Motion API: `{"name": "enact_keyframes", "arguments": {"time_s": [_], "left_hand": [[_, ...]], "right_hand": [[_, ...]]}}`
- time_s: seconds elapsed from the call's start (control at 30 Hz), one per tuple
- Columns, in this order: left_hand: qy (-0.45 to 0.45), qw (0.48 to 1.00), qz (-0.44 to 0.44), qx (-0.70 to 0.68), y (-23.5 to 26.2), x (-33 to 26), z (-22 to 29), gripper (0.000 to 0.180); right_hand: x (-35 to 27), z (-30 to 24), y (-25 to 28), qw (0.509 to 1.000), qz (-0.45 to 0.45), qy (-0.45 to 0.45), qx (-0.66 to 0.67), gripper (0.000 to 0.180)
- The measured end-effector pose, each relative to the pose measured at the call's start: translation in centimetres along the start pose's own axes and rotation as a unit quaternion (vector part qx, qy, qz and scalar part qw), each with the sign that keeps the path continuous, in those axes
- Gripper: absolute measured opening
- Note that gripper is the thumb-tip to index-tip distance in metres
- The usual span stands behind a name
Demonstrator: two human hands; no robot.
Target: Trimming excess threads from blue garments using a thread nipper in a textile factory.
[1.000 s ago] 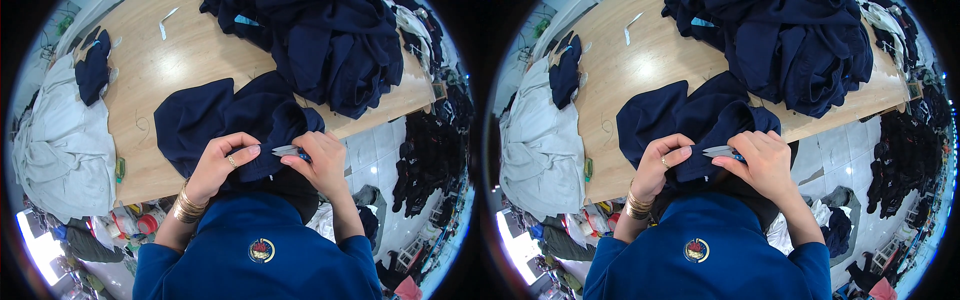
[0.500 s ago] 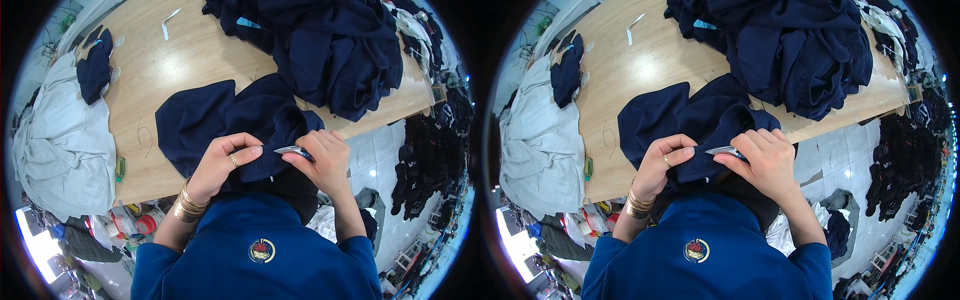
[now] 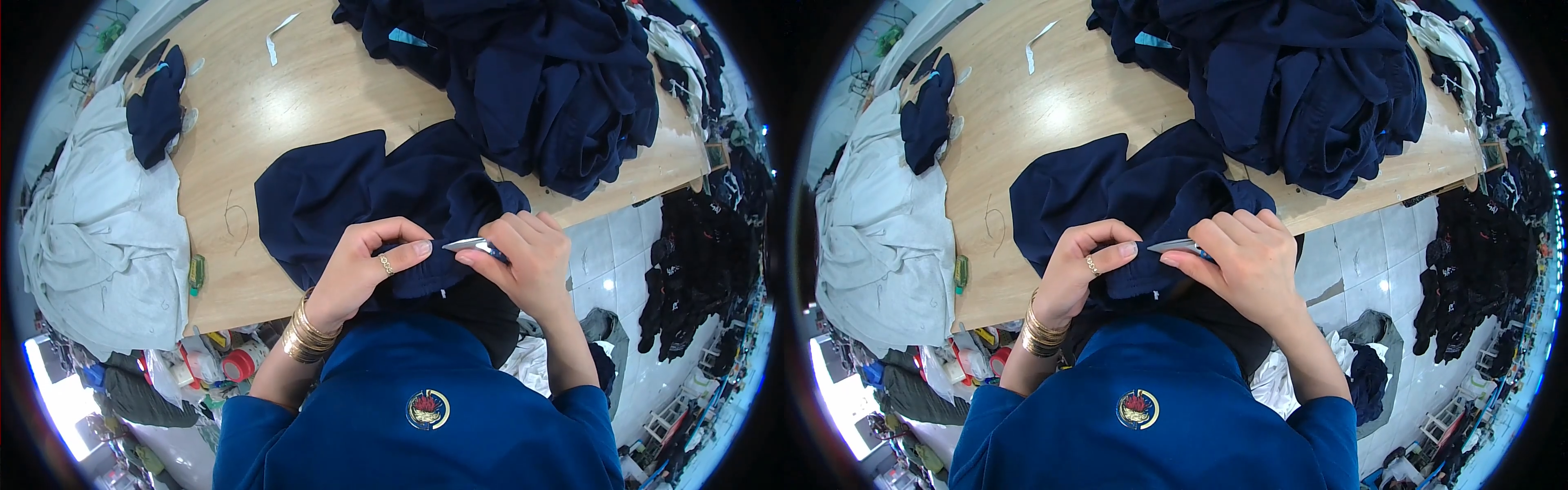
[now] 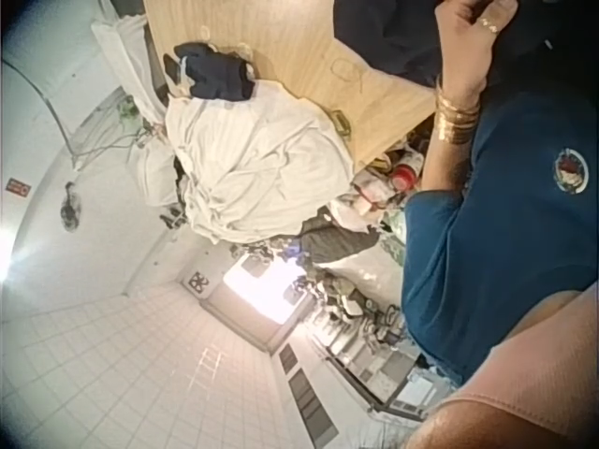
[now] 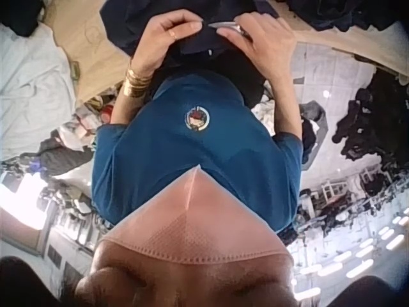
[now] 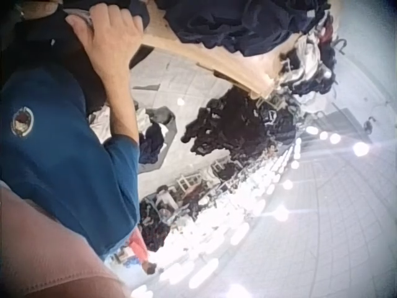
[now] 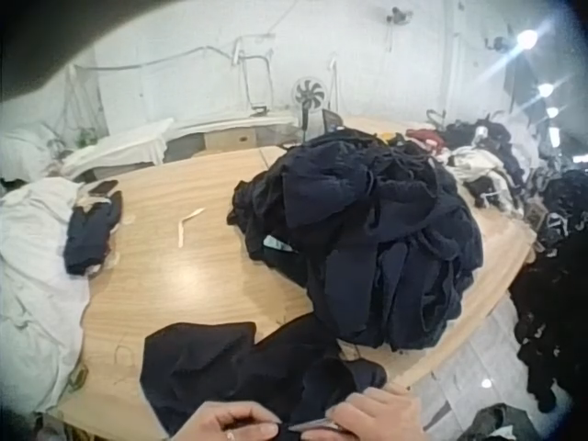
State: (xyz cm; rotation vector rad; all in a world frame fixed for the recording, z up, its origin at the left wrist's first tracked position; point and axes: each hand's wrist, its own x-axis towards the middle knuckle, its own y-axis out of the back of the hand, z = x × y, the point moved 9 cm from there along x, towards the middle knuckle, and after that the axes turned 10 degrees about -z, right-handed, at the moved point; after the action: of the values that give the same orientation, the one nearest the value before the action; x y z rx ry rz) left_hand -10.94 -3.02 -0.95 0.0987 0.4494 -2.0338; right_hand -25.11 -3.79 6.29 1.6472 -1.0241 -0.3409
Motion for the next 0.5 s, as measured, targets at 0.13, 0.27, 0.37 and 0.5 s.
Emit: {"name": "enact_keyframes", "arguments": {"time_s": [0.13, 0.27, 0.37, 0.5], "left_hand": [[-0.048, 0.998, 0.022, 0.026, 0.6, 0.0, 0.7, 0.013], [-0.036, 0.999, 0.027, -0.008, 1.1, 0.1, 0.4, 0.012], [-0.037, 0.998, 0.030, -0.035, 1.1, 0.0, 0.4, 0.012], [-0.052, 0.998, 0.036, -0.031, 1.3, -0.2, 0.5, 0.013]], "right_hand": [[-0.2, 0.7, 0.3, 0.998, 0.025, -0.026, 0.041, 0.034], [-0.9, 0.5, 0.0, 0.996, 0.029, -0.039, 0.070, 0.036], [-1.0, -0.1, -0.3, 0.998, 0.017, -0.036, 0.048, 0.036], [-0.8, -0.6, -0.3, 1.000, 0.006, -0.028, 0.010, 0.036]]}}
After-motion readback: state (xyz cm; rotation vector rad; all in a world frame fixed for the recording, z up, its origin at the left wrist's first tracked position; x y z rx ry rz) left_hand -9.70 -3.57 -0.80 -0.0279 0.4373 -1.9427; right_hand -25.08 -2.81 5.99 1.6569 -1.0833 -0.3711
